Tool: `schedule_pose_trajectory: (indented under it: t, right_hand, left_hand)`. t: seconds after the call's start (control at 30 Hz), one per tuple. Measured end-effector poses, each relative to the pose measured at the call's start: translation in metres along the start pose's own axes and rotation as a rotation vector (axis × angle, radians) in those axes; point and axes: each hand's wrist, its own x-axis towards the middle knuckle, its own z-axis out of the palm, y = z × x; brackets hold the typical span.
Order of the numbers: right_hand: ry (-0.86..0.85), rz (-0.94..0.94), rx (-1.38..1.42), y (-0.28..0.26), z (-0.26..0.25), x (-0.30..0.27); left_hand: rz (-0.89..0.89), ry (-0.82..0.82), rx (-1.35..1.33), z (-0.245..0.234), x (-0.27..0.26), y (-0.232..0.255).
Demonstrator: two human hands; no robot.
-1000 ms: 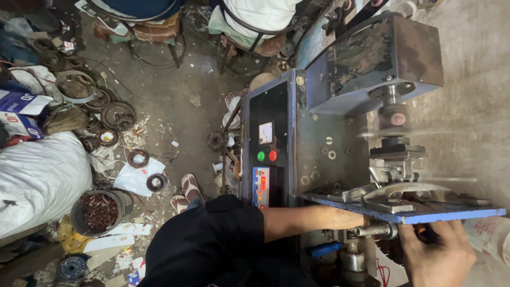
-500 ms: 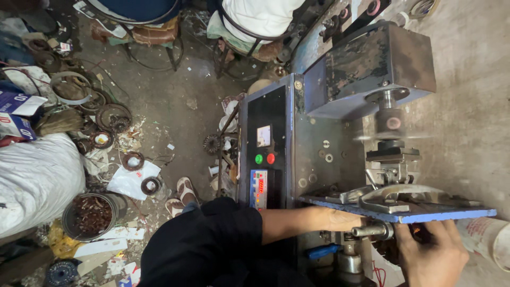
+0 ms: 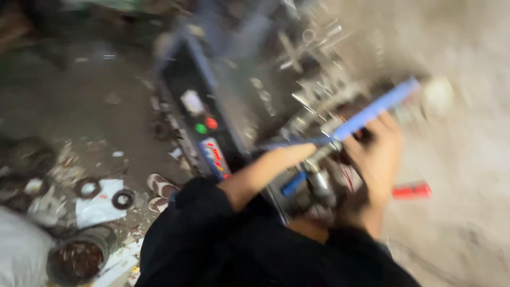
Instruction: The person operates a wire-winding machine, feeding copper wire onto a small cylindrical core and pressing a green button to start the machine. They repeatedly adjust the wire and core, then remove the finished coil and place it aside.
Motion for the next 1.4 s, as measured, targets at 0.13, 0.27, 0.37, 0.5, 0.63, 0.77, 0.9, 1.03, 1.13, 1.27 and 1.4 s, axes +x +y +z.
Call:
schedule_pose_trajectory:
  t: [0.13, 0.27, 0.37, 0.5, 0.63, 0.77, 0.9, 1.03, 1.13, 1.27, 1.4]
  right_hand:
    - [0.018, -0.061, 0.020, -0.007, -0.002, -0.002]
    - [0.010, -0.051, 0.017, -0.023, -0.005, 0.002]
    - [0.016, -0.022, 0.048, -0.025, -0.005, 0.004]
    - [0.005, -0.054, 0.042, -0.018, -0.006, 0.002]
    - [0.004, -0.037, 0.062, -0.010, -0.005, -0.003]
    - [-0.002, -0.029, 0.027, -0.017, -0.007, -0.003]
    - [-0.020, -0.062, 0.023, -0.030, -0.007, 0.004]
    - [0.010, -0.075, -0.003, -0.027, -0.008, 0.000]
    - [0.004, -0.080, -0.010, -0.023, -0.006, 0.000]
    - [-0.002, -0.058, 0.023, -0.019, -0.006, -0.003]
    - [-0.004, -0.086, -0.024, -0.018, -0.008, -0.002]
  left_hand:
    - [-0.037, 0.113, -0.059, -0.007, -0.005, 0.036]
    - [-0.043, 0.152, 0.004, -0.001, -0.010, 0.066]
    - [-0.058, 0.199, 0.086, 0.003, -0.008, 0.073]
    - [0.075, 0.199, 0.146, 0.001, -0.004, 0.068]
    - [0.058, 0.203, 0.278, -0.009, 0.001, 0.045]
    - [0.066, 0.164, -0.048, -0.015, 0.010, 0.008]
    - [0.096, -0.017, -0.753, -0.037, 0.012, -0.023]
    - [0.104, -0.216, -1.126, -0.034, 0.021, -0.050]
    - [0.061, -0.086, -0.659, -0.037, 0.024, -0.055]
    - [-0.070, 0.056, -0.940, -0.038, 0.028, -0.050]
    - [-0.037, 0.066, -0.604, -0.025, 0.028, -0.037]
